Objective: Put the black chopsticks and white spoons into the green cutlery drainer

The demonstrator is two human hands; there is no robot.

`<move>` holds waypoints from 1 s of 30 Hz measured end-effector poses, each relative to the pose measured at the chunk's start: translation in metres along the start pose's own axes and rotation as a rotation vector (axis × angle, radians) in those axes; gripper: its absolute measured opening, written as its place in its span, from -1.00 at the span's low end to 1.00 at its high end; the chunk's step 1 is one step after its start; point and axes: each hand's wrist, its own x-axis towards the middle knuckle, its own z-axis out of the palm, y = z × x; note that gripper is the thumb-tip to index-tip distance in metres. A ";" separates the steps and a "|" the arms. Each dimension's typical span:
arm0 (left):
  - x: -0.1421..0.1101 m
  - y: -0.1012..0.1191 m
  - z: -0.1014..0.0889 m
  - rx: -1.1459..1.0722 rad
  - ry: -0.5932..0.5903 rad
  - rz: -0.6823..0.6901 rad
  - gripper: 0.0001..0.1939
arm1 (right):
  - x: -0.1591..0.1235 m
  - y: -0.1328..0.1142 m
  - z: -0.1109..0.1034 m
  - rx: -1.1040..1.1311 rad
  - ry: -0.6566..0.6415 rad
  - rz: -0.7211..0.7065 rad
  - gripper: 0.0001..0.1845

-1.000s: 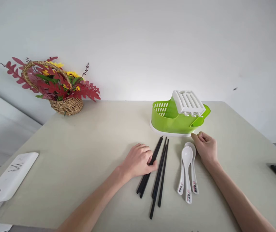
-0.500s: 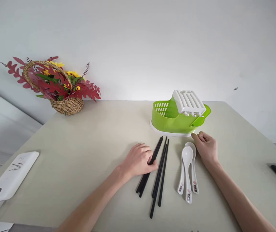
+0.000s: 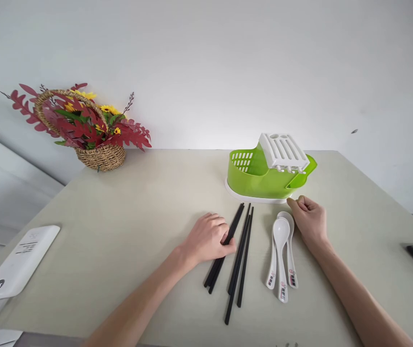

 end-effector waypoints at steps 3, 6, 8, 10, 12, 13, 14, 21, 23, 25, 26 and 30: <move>0.000 0.000 0.001 0.001 0.006 0.003 -0.61 | 0.000 0.000 0.000 0.002 -0.001 0.004 -0.48; 0.000 0.000 0.001 0.004 0.009 0.005 -0.61 | 0.000 0.000 0.000 -0.006 0.000 0.001 -0.48; 0.000 0.000 0.000 0.007 0.004 0.009 -0.61 | 0.000 0.000 0.000 -0.006 0.001 -0.005 -0.48; 0.000 0.000 -0.001 0.010 0.000 0.015 -0.61 | 0.000 0.000 0.000 -0.005 0.003 -0.006 -0.47; 0.000 0.000 -0.002 0.017 -0.006 0.021 -0.61 | 0.000 0.000 -0.001 -0.006 0.003 -0.004 -0.47; 0.000 0.000 -0.003 0.023 -0.010 0.024 -0.62 | 0.000 0.000 -0.001 -0.007 0.002 -0.004 -0.47; 0.000 0.000 -0.003 0.028 -0.015 0.026 -0.63 | 0.000 0.000 -0.001 -0.008 0.000 -0.004 -0.47; 0.000 0.000 -0.004 0.027 -0.032 0.018 -0.62 | 0.000 0.001 -0.002 -0.018 -0.004 -0.010 -0.46; 0.000 0.000 -0.004 0.027 -0.037 0.014 -0.62 | 0.000 0.001 -0.002 -0.018 -0.005 -0.013 -0.46; 0.000 0.000 -0.004 0.030 -0.041 0.012 -0.61 | 0.000 0.001 -0.002 -0.020 -0.005 -0.013 -0.46; 0.000 0.000 -0.004 0.032 -0.042 0.013 -0.60 | 0.000 0.002 -0.002 -0.021 -0.006 -0.012 -0.46; -0.001 0.000 -0.005 0.043 -0.035 0.025 -0.59 | 0.000 0.003 -0.001 -0.022 -0.003 -0.012 -0.46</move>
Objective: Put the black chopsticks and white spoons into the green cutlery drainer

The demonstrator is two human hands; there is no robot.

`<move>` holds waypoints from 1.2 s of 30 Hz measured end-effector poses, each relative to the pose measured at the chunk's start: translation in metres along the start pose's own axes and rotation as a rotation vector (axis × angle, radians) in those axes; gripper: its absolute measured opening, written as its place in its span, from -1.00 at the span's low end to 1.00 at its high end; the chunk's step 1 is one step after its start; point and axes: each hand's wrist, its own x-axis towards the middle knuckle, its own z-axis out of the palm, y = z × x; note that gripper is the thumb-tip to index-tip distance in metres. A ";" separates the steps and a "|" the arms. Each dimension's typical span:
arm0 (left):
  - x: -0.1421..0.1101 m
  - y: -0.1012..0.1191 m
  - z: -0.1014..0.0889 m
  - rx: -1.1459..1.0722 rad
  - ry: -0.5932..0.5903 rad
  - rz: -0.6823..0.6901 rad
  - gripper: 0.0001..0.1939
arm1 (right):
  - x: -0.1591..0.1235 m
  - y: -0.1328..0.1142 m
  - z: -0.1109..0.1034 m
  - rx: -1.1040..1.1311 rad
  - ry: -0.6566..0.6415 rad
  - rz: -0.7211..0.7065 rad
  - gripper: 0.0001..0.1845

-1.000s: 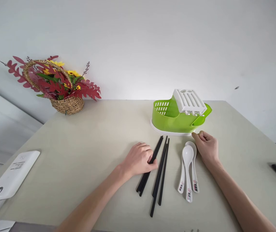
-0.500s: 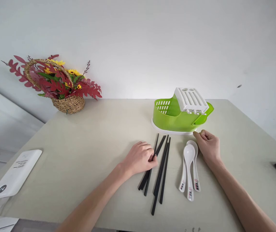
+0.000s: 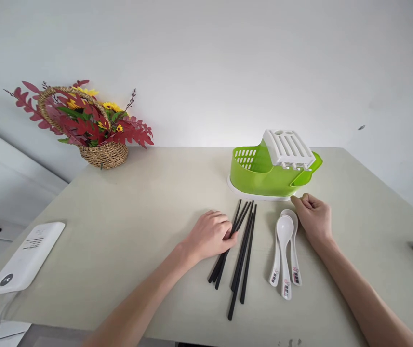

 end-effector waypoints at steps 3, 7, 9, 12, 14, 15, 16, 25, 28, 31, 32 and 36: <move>0.000 0.000 -0.001 0.006 -0.001 0.005 -0.58 | 0.000 0.000 0.000 0.000 -0.002 -0.002 -0.46; -0.001 0.000 -0.001 0.018 -0.011 0.011 -0.57 | 0.000 -0.001 -0.001 -0.010 0.004 -0.003 -0.46; -0.001 0.000 0.000 0.041 -0.009 0.018 -0.59 | 0.000 -0.001 -0.001 -0.011 0.003 -0.002 -0.46; -0.001 0.000 0.001 0.072 0.000 0.025 -0.63 | 0.000 -0.002 0.000 -0.009 0.000 -0.009 -0.46; -0.001 0.001 0.002 0.074 0.002 0.022 -0.65 | -0.001 -0.002 0.000 -0.008 0.000 -0.016 -0.46; -0.001 0.001 0.002 0.070 0.001 0.019 -0.66 | -0.001 -0.002 0.000 -0.006 0.001 -0.017 -0.46; -0.001 0.001 0.002 0.065 0.001 0.014 -0.66 | -0.001 -0.002 -0.001 -0.005 0.002 -0.017 -0.46; 0.000 0.002 0.001 -0.002 0.003 -0.036 -0.68 | -0.001 0.000 -0.001 0.004 -0.002 0.008 -0.45; 0.000 0.001 0.002 -0.022 0.013 -0.061 -0.73 | -0.001 0.000 -0.001 0.003 -0.004 0.006 -0.45; 0.000 0.001 0.002 -0.038 0.013 -0.074 -0.75 | -0.001 -0.001 -0.002 0.001 -0.005 0.002 -0.45; 0.001 0.001 0.002 -0.042 0.013 -0.077 -0.75 | -0.001 -0.001 -0.002 0.001 -0.004 0.002 -0.45; 0.000 0.001 -0.002 -0.077 0.003 -0.066 -0.79 | -0.001 -0.002 -0.002 -0.001 0.000 -0.003 -0.45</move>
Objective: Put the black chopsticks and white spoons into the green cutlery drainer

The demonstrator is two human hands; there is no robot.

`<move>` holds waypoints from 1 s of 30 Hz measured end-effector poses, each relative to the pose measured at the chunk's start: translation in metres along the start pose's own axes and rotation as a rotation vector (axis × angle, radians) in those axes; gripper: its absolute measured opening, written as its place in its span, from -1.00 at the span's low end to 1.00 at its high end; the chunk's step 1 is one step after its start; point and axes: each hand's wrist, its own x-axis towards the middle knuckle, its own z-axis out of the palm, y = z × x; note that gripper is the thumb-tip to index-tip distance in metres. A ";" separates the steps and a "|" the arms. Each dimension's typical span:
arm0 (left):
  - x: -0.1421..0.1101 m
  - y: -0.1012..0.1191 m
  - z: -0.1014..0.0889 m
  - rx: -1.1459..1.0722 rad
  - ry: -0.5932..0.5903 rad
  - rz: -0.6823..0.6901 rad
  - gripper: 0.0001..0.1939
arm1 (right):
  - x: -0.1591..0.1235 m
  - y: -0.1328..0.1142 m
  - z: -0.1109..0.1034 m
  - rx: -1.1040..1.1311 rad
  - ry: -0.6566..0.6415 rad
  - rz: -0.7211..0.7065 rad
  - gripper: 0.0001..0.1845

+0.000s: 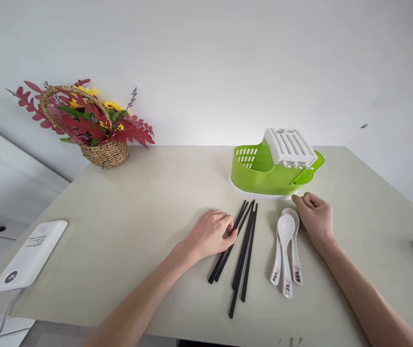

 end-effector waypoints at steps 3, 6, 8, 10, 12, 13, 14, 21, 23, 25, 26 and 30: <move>0.000 0.002 -0.004 -0.019 -0.011 0.007 -0.82 | 0.000 0.001 0.000 -0.005 -0.001 -0.012 -0.45; 0.000 0.003 -0.006 -0.012 -0.019 0.006 -0.81 | 0.000 0.001 0.001 -0.008 -0.003 -0.011 -0.45; 0.000 0.004 -0.007 -0.013 -0.023 0.005 -0.80 | 0.001 0.002 0.001 -0.008 -0.003 -0.008 -0.45; 0.000 0.003 -0.007 -0.019 -0.026 0.008 -0.80 | 0.001 0.002 0.001 -0.004 0.000 -0.006 -0.45; 0.000 0.003 -0.006 -0.023 -0.027 0.013 -0.80 | 0.001 0.001 0.001 -0.001 0.000 -0.004 -0.45; 0.000 0.003 -0.006 -0.023 -0.026 0.015 -0.80 | 0.001 0.001 0.001 -0.001 -0.001 -0.003 -0.45; 0.000 0.003 -0.006 -0.020 -0.025 0.014 -0.79 | 0.000 0.000 0.001 -0.001 -0.001 -0.002 -0.45; 0.001 0.002 -0.004 -0.005 -0.017 -0.007 -0.75 | 0.000 0.000 0.001 0.008 -0.003 0.001 -0.45; 0.001 0.002 -0.004 -0.013 -0.014 -0.012 -0.73 | 0.000 0.000 0.001 0.013 -0.001 0.005 -0.45; 0.001 0.002 -0.004 -0.019 -0.010 -0.020 -0.71 | 0.000 0.000 0.001 0.015 -0.002 0.010 -0.45; 0.001 0.001 -0.004 -0.021 -0.009 -0.024 -0.71 | 0.001 0.000 0.001 0.013 -0.003 0.012 -0.45; 0.001 0.001 -0.003 -0.034 -0.010 -0.031 -0.70 | 0.001 0.002 0.001 0.004 -0.002 0.004 -0.45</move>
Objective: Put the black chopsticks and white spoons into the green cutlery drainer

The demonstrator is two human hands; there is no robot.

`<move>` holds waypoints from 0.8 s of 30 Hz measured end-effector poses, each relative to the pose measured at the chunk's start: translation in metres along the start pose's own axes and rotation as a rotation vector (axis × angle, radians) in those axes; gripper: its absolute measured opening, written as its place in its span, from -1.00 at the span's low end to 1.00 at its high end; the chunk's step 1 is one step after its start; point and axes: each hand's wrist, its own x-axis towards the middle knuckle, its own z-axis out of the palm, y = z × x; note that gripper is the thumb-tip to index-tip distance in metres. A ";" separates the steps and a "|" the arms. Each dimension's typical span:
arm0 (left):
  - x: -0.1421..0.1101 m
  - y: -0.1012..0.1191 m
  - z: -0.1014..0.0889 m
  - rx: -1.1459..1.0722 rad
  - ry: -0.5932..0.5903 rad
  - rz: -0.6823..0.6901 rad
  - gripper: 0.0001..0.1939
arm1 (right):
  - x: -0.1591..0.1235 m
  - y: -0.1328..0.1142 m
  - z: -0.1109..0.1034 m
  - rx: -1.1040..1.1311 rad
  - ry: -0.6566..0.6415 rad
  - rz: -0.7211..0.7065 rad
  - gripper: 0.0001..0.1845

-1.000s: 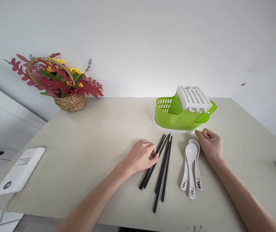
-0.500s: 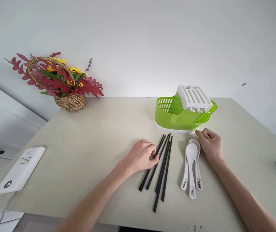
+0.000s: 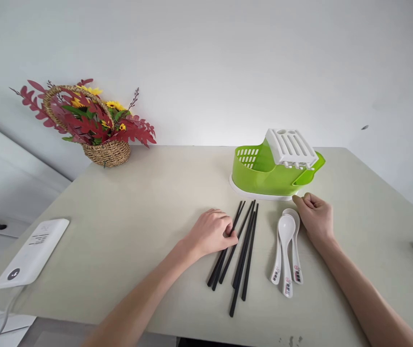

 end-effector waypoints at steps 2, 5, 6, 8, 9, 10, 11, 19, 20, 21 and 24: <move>0.000 0.000 0.000 0.014 0.001 -0.002 -0.70 | 0.000 0.001 0.000 0.002 -0.002 -0.002 -0.45; -0.001 0.000 -0.002 0.066 0.007 -0.006 -0.70 | -0.001 0.001 -0.001 0.011 -0.007 0.000 -0.45; -0.002 0.000 -0.002 0.082 0.008 -0.010 -0.69 | -0.001 0.001 -0.001 0.012 -0.006 0.001 -0.45; -0.002 -0.001 -0.003 0.102 0.007 -0.018 -0.68 | -0.001 0.001 -0.001 0.010 -0.003 0.000 -0.45; -0.003 -0.002 -0.003 0.106 0.006 -0.022 -0.69 | -0.001 0.001 -0.001 0.006 -0.001 -0.002 -0.44; -0.003 -0.002 -0.003 0.105 0.005 -0.026 -0.69 | -0.001 0.001 0.000 0.003 0.000 -0.004 -0.44; -0.003 -0.003 -0.003 0.100 0.006 -0.032 -0.69 | -0.001 0.001 0.000 0.001 0.001 -0.007 -0.44; -0.003 -0.007 -0.003 -0.066 0.008 -0.116 -0.72 | 0.001 0.010 -0.002 0.019 -0.005 0.003 -0.41; -0.003 -0.008 -0.003 -0.109 0.014 -0.128 -0.73 | 0.001 0.012 -0.003 0.026 -0.006 0.004 -0.41; -0.002 -0.009 -0.003 -0.158 0.023 -0.143 -0.73 | 0.002 0.013 -0.003 0.032 -0.007 0.005 -0.41; -0.002 -0.012 -0.004 -0.365 0.030 -0.199 -0.70 | 0.004 0.017 -0.002 0.046 -0.017 0.014 -0.42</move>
